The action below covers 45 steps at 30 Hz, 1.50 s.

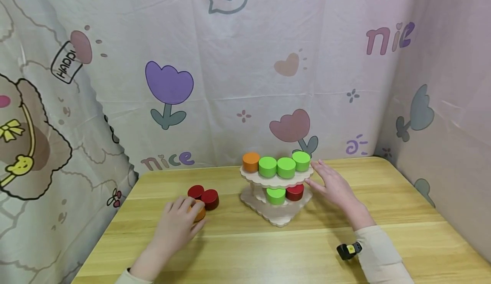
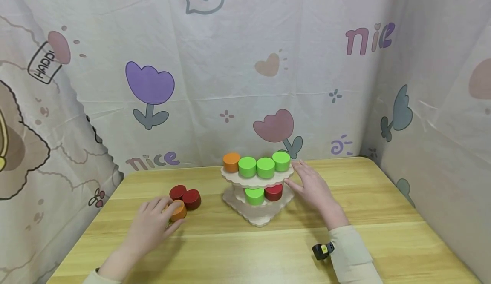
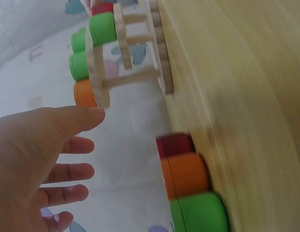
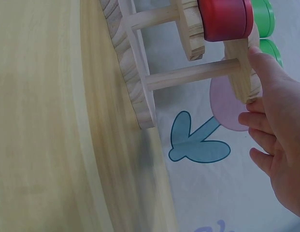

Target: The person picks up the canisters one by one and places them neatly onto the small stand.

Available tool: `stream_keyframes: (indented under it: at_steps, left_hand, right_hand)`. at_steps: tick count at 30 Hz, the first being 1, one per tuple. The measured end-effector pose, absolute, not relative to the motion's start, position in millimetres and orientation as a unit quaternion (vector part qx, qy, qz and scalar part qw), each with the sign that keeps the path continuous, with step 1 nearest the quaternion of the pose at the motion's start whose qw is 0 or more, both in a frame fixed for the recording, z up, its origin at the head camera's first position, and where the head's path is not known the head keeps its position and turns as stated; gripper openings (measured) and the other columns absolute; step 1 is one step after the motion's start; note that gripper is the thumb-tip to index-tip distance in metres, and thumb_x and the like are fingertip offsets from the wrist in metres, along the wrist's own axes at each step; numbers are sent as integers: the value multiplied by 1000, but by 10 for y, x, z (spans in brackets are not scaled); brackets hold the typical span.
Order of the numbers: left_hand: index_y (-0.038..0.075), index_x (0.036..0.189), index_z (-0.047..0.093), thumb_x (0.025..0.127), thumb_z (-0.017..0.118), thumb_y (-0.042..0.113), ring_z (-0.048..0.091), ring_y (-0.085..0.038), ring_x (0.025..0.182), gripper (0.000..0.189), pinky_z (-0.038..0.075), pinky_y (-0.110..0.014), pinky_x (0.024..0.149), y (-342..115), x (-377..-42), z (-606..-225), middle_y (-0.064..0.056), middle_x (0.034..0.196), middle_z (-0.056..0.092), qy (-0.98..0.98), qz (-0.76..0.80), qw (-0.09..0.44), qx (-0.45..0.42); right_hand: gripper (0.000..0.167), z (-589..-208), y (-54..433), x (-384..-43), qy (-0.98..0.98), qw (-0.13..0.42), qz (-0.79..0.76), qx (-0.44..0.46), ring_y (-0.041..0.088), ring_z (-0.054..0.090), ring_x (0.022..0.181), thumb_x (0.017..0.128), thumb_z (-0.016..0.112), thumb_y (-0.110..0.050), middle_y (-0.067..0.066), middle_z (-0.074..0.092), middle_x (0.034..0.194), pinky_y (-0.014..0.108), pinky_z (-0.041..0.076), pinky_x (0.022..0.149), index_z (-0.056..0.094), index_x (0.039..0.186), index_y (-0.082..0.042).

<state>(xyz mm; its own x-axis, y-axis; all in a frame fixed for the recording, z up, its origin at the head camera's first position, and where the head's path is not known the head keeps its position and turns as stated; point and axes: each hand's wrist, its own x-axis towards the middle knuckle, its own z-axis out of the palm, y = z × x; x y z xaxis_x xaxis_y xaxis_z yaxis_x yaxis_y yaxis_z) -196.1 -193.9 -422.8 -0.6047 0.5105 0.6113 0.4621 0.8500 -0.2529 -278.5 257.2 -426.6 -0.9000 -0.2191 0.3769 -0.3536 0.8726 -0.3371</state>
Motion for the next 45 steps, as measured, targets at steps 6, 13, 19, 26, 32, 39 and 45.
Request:
stream_keyframes:
  at_steps: [6, 13, 19, 26, 32, 39, 45]
  left_hand:
    - [16, 111, 66, 72, 80, 45, 56, -29, 96, 50, 39, -40, 74, -2130, -1936, -4274, -6, 97, 62, -918, 46, 320, -230]
    - [16, 116, 66, 71, 80, 49, 54, -29, 102, 57, 39, -42, 78, -2287, -1928, -4261, -7, 106, 63, -945, 31, 267, -188]
    - [17, 117, 65, 69, 80, 53, 55, -29, 103, 62, 40, -45, 79, -2429, -1983, -4279, -8, 108, 62, -955, 25, 241, -169]
    - [18, 117, 64, 69, 77, 59, 53, -30, 106, 64, 40, -48, 82, -2541, -2024, -4308, -7, 112, 62, -970, 13, 190, -148]
    - [18, 114, 64, 65, 80, 59, 54, -29, 106, 66, 40, -47, 80, -2600, -2056, -4358, -5, 111, 62, -974, 9, 171, -145]
    - [17, 112, 65, 64, 81, 59, 55, -27, 105, 66, 41, -45, 78, -2611, -2064, -4376, -4, 112, 63, -977, 10, 154, -146]
    - [16, 112, 65, 63, 82, 56, 56, -27, 107, 66, 41, -44, 78, -2615, -2075, -4385, -5, 112, 64, -978, 4, 149, -145]
  right_hand:
    - [74, -4267, 2585, -2802, -954, 158, 204, 150, 40, 28, 145, 94, 56, -52, 20, 39, 152, 58, 25, 115, 39, 147, -4]
    - [74, -4276, 2585, -2803, -954, 160, 206, 151, 40, 29, 145, 93, 56, -52, 20, 40, 151, 59, 26, 114, 40, 147, -4]
    - [72, -4290, 2583, -2806, -950, 178, 206, 156, 42, 32, 143, 93, 58, -50, 22, 42, 149, 60, 27, 113, 42, 145, -2]
    - [73, -4287, 2579, -2804, -951, 169, 207, 153, 41, 31, 144, 93, 57, -51, 21, 41, 150, 60, 27, 113, 41, 145, -3]
    - [73, -4288, 2589, -2805, -953, 165, 204, 152, 41, 30, 144, 93, 57, -51, 21, 40, 151, 60, 26, 113, 40, 146, -3]
    - [73, -4292, 2590, -2799, -952, 171, 203, 152, 41, 31, 144, 93, 58, -50, 21, 40, 151, 60, 27, 113, 41, 146, -3]
    - [74, -4288, 2587, -2804, -953, 166, 202, 152, 41, 30, 144, 93, 58, -50, 20, 39, 152, 59, 26, 114, 40, 147, -3]
